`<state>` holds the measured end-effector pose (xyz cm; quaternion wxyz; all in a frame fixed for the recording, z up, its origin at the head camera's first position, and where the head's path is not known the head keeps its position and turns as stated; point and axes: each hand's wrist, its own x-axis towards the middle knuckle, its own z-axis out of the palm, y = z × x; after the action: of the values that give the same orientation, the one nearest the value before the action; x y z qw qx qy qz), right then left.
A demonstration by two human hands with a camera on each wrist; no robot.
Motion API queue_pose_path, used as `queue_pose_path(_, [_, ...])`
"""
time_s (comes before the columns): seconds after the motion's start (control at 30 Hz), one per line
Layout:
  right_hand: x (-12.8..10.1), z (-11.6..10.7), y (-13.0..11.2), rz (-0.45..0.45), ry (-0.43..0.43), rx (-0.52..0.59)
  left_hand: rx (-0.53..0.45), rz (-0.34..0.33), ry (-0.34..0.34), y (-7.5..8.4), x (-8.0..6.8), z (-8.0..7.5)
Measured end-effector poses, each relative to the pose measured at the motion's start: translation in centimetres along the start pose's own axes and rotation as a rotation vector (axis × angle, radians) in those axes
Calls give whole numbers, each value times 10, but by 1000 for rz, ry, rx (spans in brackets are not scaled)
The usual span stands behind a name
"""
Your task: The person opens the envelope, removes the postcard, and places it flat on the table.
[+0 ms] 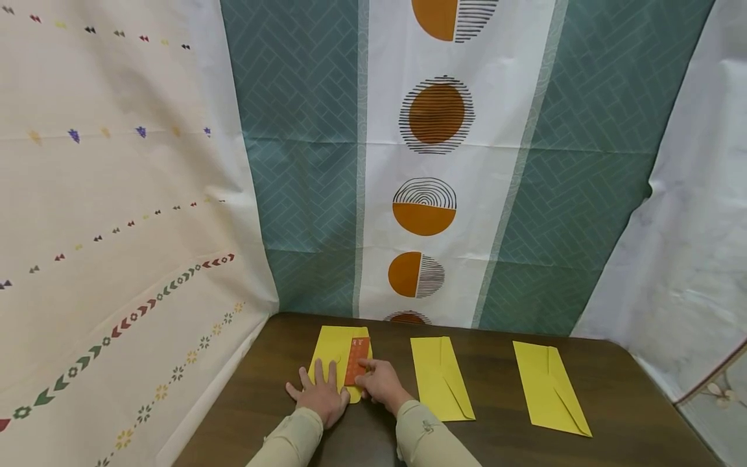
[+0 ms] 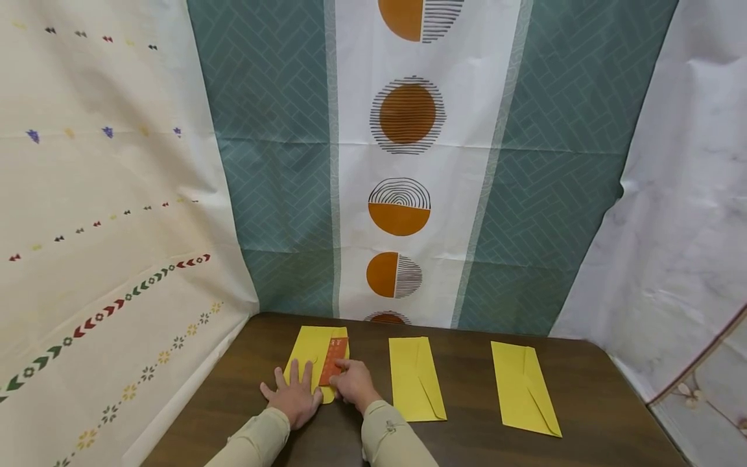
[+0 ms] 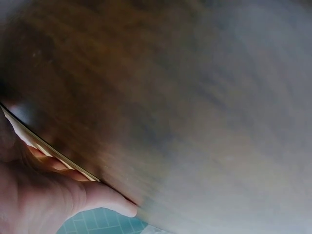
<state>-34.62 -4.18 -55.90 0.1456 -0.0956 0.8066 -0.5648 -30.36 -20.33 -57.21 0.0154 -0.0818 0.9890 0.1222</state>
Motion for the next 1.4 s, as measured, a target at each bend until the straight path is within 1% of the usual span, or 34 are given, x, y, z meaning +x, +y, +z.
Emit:
queue_pose_path(0.27, [0, -1, 2, 8, 15, 9, -1, 1, -10, 0, -2, 0])
queue_pose_path(0.43, [-1, -4, 2, 38, 22, 14, 2, -3, -20, 2, -3, -2])
queue_pose_path(0.6, [-5, -7, 1, 46, 23, 17, -5, -7, -19, 1, -2, -2])
queue_pose_path(0.83, [-10, -9, -1, 56, 27, 23, -3, 4, -19, 1, -3, -2])
queue_pose_path(1.07, [-11, -10, 2, 34, 26, 30, -18, -5, -48, 4, -8, -10])
queue_pose_path(1.2, [-12, -11, 3, 33, 27, 38, -12, -1, -50, 6, -11, -15])
queue_pose_path(1.4, [-14, -12, 4, 31, 37, 42, -2, 4, -55, 6, -11, -16])
